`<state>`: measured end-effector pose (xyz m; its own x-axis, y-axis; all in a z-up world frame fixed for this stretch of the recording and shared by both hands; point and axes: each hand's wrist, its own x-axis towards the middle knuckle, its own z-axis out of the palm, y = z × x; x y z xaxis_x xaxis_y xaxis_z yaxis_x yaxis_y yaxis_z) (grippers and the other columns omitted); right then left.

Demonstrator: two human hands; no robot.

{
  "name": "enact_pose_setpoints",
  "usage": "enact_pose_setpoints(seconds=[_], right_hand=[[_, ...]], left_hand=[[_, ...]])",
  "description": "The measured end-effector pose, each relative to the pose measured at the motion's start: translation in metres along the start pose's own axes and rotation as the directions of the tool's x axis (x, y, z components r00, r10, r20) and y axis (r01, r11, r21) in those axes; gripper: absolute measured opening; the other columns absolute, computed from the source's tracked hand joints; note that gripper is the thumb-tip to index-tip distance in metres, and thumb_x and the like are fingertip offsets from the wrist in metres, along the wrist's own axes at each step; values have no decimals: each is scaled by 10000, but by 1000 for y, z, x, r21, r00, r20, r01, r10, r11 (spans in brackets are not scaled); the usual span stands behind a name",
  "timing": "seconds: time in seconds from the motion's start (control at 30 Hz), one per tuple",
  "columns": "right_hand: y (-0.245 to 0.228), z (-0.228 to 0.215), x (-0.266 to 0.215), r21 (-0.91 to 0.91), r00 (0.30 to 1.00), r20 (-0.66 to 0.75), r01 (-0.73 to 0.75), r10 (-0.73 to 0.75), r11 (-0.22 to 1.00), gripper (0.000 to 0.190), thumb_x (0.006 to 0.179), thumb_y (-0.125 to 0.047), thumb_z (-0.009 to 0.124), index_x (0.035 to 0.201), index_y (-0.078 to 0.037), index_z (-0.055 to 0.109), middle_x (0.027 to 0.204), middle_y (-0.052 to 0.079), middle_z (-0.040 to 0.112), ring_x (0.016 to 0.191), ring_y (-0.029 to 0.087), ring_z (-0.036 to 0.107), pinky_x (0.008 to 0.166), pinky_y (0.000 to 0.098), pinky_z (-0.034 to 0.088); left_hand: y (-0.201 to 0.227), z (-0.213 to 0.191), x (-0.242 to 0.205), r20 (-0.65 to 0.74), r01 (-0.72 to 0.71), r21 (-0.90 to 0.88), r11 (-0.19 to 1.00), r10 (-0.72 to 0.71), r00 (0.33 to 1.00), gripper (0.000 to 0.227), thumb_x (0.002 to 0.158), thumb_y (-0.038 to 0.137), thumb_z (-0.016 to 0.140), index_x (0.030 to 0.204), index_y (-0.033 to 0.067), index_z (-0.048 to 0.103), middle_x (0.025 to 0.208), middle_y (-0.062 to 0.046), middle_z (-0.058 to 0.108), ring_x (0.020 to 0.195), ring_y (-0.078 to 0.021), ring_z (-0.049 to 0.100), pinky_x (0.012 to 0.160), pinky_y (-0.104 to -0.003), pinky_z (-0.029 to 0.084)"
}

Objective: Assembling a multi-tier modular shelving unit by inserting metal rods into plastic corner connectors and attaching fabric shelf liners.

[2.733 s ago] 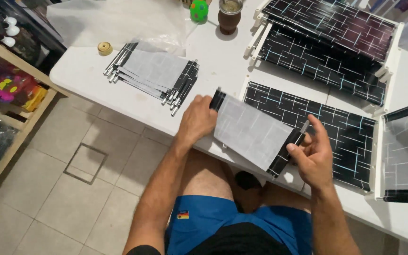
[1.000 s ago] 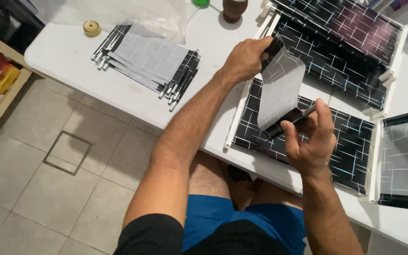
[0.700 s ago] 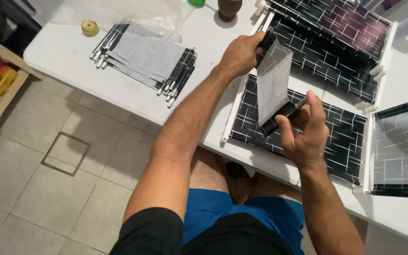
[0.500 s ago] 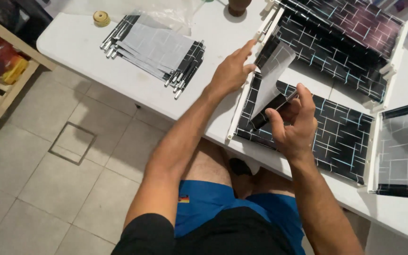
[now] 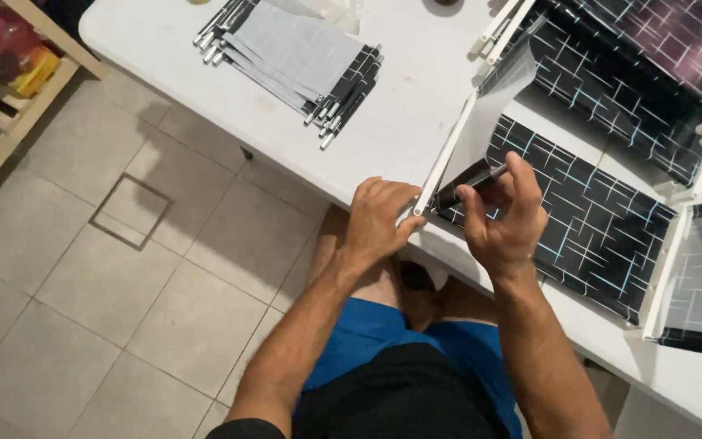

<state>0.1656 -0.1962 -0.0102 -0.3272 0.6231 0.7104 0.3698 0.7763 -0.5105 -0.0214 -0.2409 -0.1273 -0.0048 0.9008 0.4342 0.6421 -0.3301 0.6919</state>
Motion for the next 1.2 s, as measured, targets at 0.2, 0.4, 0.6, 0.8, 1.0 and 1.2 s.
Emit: enact_pose_setpoints(seconds=[0.2,0.4,0.6,0.8,1.0,1.2], right_hand=[[30,-42,-10,58,987,-146,-60,68,996,700,977,-34,752,1513,59,312,914,284,638,665,389,692,519,455,592],[91,-41,-74,259,853,-307,-351,421,900,704,1018,5,674,1598,-58,281,1004,205,618,770,255,665,593,302,536],[97,-36,-84,257,788,-328,-456,521,852,749,949,-22,660,1592,-26,275,881,221,631,625,272,665,465,304,502],[100,-34,-87,280,761,-345,-476,550,834,763,936,-7,666,1603,-47,298,877,227,628,660,295,683,501,318,536],[111,-32,-91,292,768,-346,-457,538,840,729,943,-20,662,1591,-60,331,867,201,628,661,277,687,513,299,540],[104,-29,-85,306,761,-352,-458,546,835,703,944,-31,664,1572,-64,348,856,181,627,668,263,698,520,281,547]], left_hand=[[17,-27,20,48,58,-145,988,-52,997,510,819,374,799,1259,142,689,1147,-83,738,1106,-300,697,1119,-523,410],[-8,25,146,-59,166,-326,931,-195,979,284,980,219,573,1207,141,725,1090,-95,759,1070,-306,738,990,-440,560],[9,42,204,150,231,-278,932,-195,969,327,994,134,530,1270,132,707,1181,-140,728,1169,-375,684,1047,-484,516],[-6,62,207,192,290,-246,925,-247,950,300,973,261,635,1259,224,717,1099,-129,738,1112,-361,716,1009,-470,532],[-15,65,217,192,228,-152,962,-197,961,226,984,242,594,1154,213,740,1057,-61,750,1128,-313,680,1034,-466,478],[-22,78,220,117,172,-206,963,-150,982,158,971,201,619,1041,185,760,970,-45,766,1032,-293,709,959,-446,520]])
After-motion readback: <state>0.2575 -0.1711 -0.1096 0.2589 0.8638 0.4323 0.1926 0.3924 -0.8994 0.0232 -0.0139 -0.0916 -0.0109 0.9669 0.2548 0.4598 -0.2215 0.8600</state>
